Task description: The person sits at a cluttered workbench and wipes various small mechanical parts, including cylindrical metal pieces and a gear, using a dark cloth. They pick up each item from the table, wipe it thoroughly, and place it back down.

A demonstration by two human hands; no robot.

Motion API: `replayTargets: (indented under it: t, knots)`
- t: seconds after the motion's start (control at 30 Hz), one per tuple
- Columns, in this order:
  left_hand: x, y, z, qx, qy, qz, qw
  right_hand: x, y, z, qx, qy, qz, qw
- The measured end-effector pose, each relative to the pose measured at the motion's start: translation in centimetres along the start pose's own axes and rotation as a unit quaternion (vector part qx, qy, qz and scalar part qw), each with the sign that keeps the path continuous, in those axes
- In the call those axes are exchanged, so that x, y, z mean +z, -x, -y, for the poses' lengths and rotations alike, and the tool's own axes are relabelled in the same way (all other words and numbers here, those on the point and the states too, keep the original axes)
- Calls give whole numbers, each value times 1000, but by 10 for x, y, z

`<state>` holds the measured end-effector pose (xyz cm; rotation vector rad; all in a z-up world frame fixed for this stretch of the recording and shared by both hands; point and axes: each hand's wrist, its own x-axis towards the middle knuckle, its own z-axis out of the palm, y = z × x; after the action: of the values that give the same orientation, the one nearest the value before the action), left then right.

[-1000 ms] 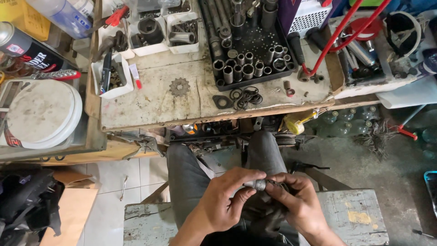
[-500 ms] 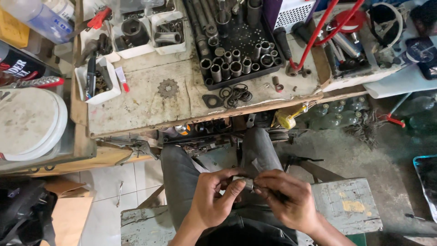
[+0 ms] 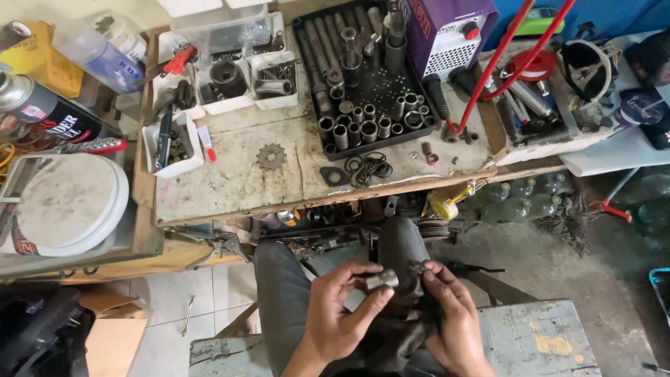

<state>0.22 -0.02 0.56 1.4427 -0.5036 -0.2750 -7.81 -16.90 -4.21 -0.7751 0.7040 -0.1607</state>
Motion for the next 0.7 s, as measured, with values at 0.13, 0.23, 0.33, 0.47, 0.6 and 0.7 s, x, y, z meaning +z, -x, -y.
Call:
replayTargets:
  t: [0.13,0.23,0.33,0.47,0.6,0.7]
  knots:
    - [-18,-11,11,29,-32,-47,998,-24,-14,-8,-30,-27,-11,999]
    - [-27,-28,9,84,-174,-92,977,-39,-18,-18,-7,-5,-15,1000]
    - [-22,-38,-15,99,-259,-121,953,-48,-17,-27,9,5,-51,999]
    - [-19,-43,-13,107,-273,-128,947,-63,-25,-42,4,4,-49,999]
    - [-20,-51,-15,117,-281,-127,944,-58,-33,-47,19,12,-40,999]
    - [-26,-65,-18,136,-262,-110,949,-62,-58,-59,73,-18,45,996]
